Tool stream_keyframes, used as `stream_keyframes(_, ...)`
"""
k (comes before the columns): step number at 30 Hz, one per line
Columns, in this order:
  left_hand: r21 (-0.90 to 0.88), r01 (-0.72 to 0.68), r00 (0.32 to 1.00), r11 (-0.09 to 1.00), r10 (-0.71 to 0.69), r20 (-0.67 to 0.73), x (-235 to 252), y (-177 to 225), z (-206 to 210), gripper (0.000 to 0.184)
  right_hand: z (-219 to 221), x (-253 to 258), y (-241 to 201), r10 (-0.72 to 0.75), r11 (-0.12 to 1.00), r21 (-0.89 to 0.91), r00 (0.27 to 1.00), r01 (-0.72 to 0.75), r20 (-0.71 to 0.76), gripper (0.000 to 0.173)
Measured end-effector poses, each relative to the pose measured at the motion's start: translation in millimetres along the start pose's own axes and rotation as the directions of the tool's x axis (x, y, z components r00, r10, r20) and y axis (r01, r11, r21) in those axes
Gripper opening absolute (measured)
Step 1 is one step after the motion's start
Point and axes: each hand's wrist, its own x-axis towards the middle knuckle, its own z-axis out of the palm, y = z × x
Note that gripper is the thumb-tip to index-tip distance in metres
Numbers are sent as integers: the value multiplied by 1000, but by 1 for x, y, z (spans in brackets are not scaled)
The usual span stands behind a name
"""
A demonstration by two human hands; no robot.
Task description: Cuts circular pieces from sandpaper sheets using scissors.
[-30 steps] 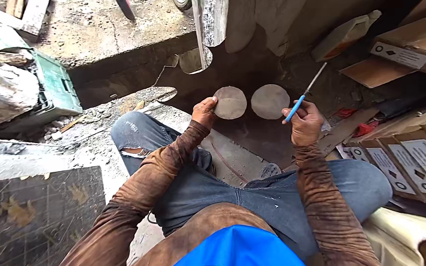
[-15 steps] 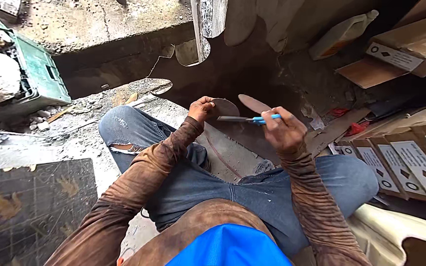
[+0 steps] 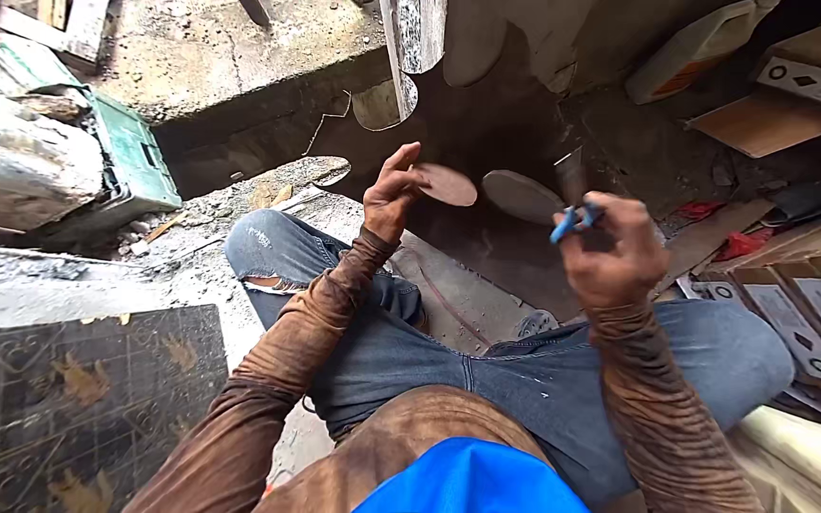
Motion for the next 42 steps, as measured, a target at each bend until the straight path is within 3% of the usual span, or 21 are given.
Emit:
stream_keyframes(3,14,-320,938,947,315,147,12,31,0,16,-16,11,15,297,954,46,955,-296,-11,54)
stream_keyframes(6,-46,-387,904,921,389,175,13,31,0,16,-24,14,26,366,924,143,928,-353,-70,54)
stream_keyframes(9,67,-261,950,963,244,193,9,22,-4,15,-17,18,28,372,906,250,924,-341,-89,51)
stream_keyframes(11,206,92,990,974,-112,88,2,17,0,13,-8,16,32,449,847,342,892,-408,-48,50)
stream_keyframes(13,52,502,865,863,-502,-28,-1,4,9,10,2,10,40,547,758,413,837,-505,20,51)
stream_keyframes(14,-74,622,779,780,-625,-49,-3,-3,13,10,8,6,44,585,713,442,809,-544,51,51)
stream_keyframes(16,-280,718,655,637,-755,-38,-7,-4,20,11,21,0,50,637,644,475,764,-600,102,50)
stream_keyframes(20,-429,746,565,509,-825,4,-1,8,33,8,39,-13,52,698,545,498,694,-674,176,50)
stream_keyframes(23,-348,785,577,512,-809,110,-8,5,33,9,43,-19,49,712,501,499,664,-707,226,49)
stream_keyframes(27,-400,806,533,437,-829,168,-2,3,53,7,52,-26,47,666,492,524,688,-696,288,48)
stream_keyframes(32,-405,786,518,467,-855,19,1,-2,75,3,64,-37,47,614,490,519,700,-701,365,33)
stream_keyframes(37,-502,693,539,517,-835,-116,6,0,76,3,48,-26,42,711,282,520,539,-807,451,31)
stream_keyframes(42,-512,678,544,527,-829,-133,6,0,75,8,46,-36,29,639,279,510,554,-813,533,26)
